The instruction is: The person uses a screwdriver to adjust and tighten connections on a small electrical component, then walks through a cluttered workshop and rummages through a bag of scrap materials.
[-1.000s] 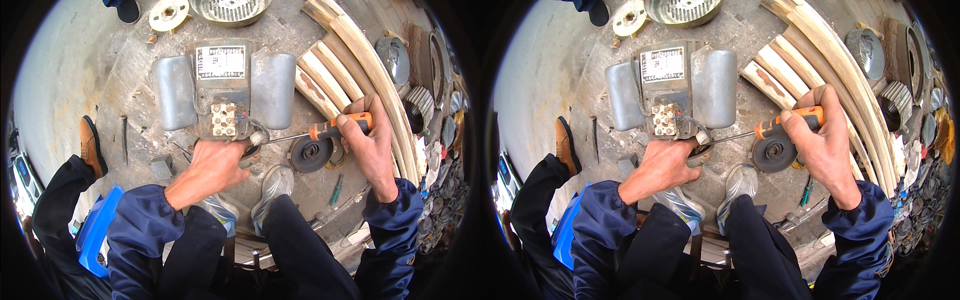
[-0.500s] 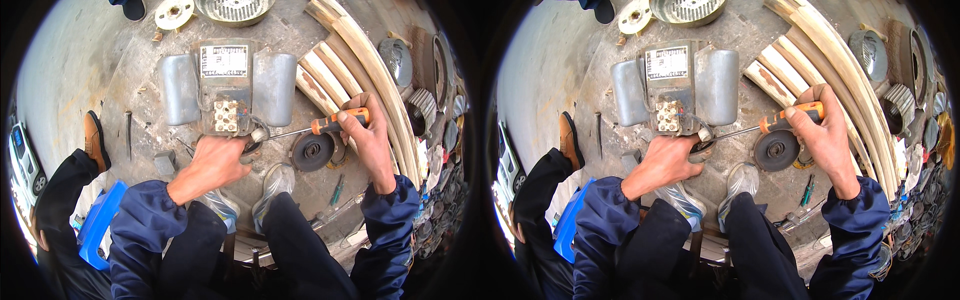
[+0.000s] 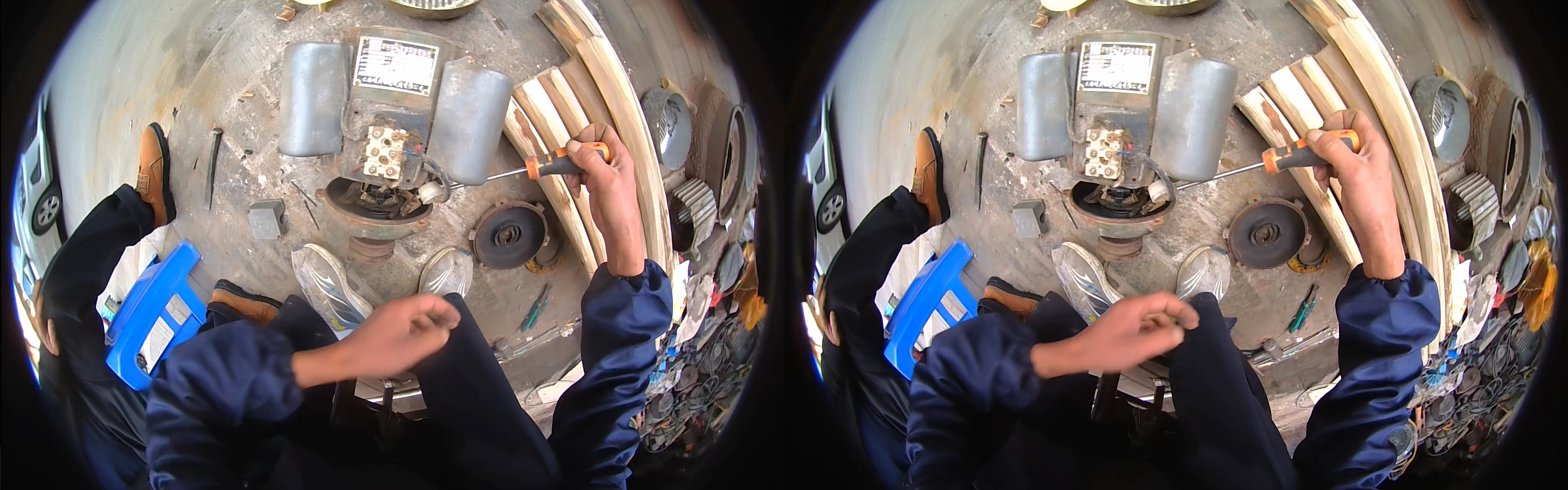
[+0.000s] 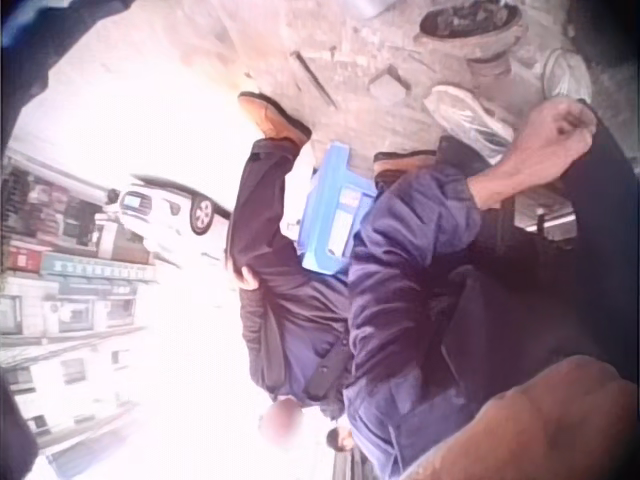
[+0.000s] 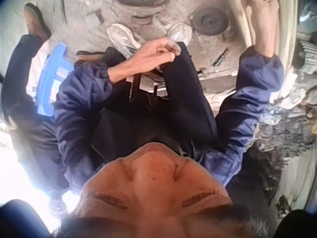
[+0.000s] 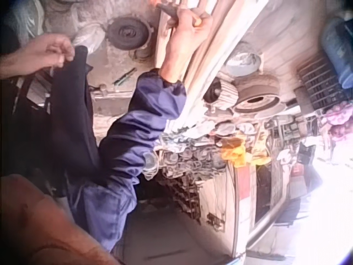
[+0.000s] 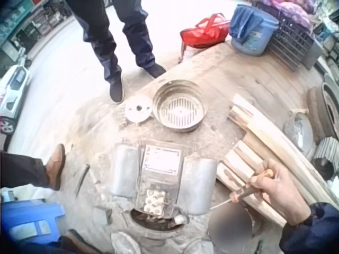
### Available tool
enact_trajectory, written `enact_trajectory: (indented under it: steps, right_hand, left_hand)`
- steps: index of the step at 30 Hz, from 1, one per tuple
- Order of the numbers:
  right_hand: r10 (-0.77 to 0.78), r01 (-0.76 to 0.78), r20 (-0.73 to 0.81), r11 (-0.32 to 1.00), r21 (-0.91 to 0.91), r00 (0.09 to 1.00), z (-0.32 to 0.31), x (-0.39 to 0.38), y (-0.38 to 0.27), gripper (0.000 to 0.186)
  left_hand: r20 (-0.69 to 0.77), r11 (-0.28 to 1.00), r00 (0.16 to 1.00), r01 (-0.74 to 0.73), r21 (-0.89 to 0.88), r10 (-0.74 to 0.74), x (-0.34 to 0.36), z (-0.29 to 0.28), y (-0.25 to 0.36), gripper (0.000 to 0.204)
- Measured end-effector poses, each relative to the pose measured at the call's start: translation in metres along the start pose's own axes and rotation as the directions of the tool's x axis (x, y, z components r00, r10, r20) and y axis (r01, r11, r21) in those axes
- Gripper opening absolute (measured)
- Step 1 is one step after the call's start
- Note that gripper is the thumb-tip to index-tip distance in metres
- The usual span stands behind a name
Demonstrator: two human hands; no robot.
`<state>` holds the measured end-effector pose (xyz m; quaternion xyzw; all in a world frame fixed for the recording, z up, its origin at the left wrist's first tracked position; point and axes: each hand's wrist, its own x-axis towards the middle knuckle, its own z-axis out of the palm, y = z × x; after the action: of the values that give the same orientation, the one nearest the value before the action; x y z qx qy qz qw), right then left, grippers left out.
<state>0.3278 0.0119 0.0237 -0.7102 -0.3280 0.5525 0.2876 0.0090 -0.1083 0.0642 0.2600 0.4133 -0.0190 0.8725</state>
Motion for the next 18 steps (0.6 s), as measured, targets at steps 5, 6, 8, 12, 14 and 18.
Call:
enact_trajectory:
  steps: [5, 6, 8, 12, 14, 18]
  right_hand:
    - [-0.017, 0.019, 0.049, 0.999, -0.041, 0.999, 0.005, 0.019, -0.004, 0.024]
    - [-0.026, 0.028, 0.071, 0.999, -0.029, 0.997, 0.004, 0.024, -0.002, 0.023]
    - [-0.027, 0.03, 0.084, 0.999, -0.032, 0.996, 0.002, 0.026, 0.0, 0.022]
    - [-0.03, 0.03, 0.024, 1.0, 0.0, 0.999, -0.001, 0.024, -0.002, 0.018]
    - [-0.018, 0.017, 0.033, 0.999, 0.034, 0.999, 0.004, 0.021, -0.006, 0.017]
    - [-0.01, 0.013, 0.122, 1.0, -0.024, 0.992, 0.003, 0.03, -0.003, 0.016]
  left_hand:
    - [-0.043, 0.179, 0.999, -0.042, -0.983, -0.004, 0.113, 0.007, -0.079, 0.031]
    - [-0.088, 0.018, 0.99, -0.091, -0.996, 0.109, 0.129, 0.01, -0.084, 0.032]
    - [-0.168, -0.243, 0.95, -0.103, -0.964, 0.262, 0.144, 0.013, -0.088, 0.033]
    - [-0.258, -0.325, 0.904, -0.144, -0.935, 0.34, 0.149, 0.012, -0.087, 0.034]
    - [-0.195, -0.137, 0.934, -0.16, -0.977, 0.299, 0.124, 0.012, -0.082, 0.035]
    - [-0.269, 0.166, 0.892, -0.346, -0.923, 0.362, 0.109, -0.001, -0.094, 0.044]
